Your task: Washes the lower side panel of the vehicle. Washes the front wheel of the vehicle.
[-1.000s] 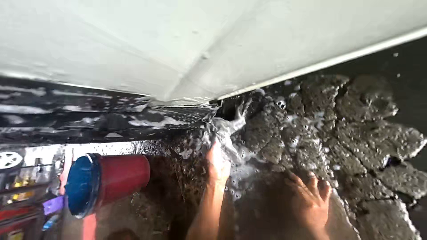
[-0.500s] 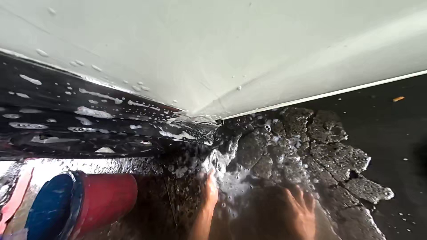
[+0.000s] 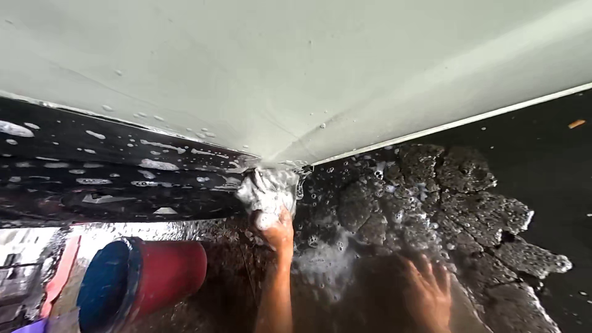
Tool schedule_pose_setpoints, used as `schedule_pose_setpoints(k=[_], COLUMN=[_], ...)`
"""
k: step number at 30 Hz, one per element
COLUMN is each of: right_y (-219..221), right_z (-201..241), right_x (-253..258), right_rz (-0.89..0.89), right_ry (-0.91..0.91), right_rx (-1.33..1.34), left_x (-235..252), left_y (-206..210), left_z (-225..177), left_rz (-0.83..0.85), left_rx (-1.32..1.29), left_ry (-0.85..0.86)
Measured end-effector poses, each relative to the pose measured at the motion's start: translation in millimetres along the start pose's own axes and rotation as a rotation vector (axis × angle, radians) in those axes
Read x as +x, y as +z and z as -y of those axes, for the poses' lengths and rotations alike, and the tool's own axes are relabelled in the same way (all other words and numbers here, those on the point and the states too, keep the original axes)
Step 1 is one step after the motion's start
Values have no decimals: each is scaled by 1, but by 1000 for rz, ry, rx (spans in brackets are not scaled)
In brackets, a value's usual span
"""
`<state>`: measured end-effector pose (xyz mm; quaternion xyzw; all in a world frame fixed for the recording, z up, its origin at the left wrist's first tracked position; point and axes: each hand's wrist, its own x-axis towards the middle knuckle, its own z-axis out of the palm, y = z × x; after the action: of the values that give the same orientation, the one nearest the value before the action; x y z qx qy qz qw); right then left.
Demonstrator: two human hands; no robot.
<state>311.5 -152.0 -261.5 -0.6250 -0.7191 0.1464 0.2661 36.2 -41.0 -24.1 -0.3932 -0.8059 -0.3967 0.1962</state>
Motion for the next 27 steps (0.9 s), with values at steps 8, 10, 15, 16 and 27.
schedule_pose_setpoints(k=[8,10,15,16,27], right_y=[2,0,5,5,6], right_z=[-4,-5,-7,-7,-10], right_x=[-6,-1,-7,-6,-3], right_rz=[0,3,-25,-37,-55], right_ry=[7,10,-7,-8,-14], right_rx=[-14,-2,12,16,15], left_x=[-3,-5,6,-3,-14], left_y=[-17,-22,-22,-15,-17], left_z=[-38,-38,-42,-39,-39], left_rz=[375,383,188,266,450], left_rx=[78,-23,-149,-97,-82], left_ry=[-169,-158,-105,-122,-216])
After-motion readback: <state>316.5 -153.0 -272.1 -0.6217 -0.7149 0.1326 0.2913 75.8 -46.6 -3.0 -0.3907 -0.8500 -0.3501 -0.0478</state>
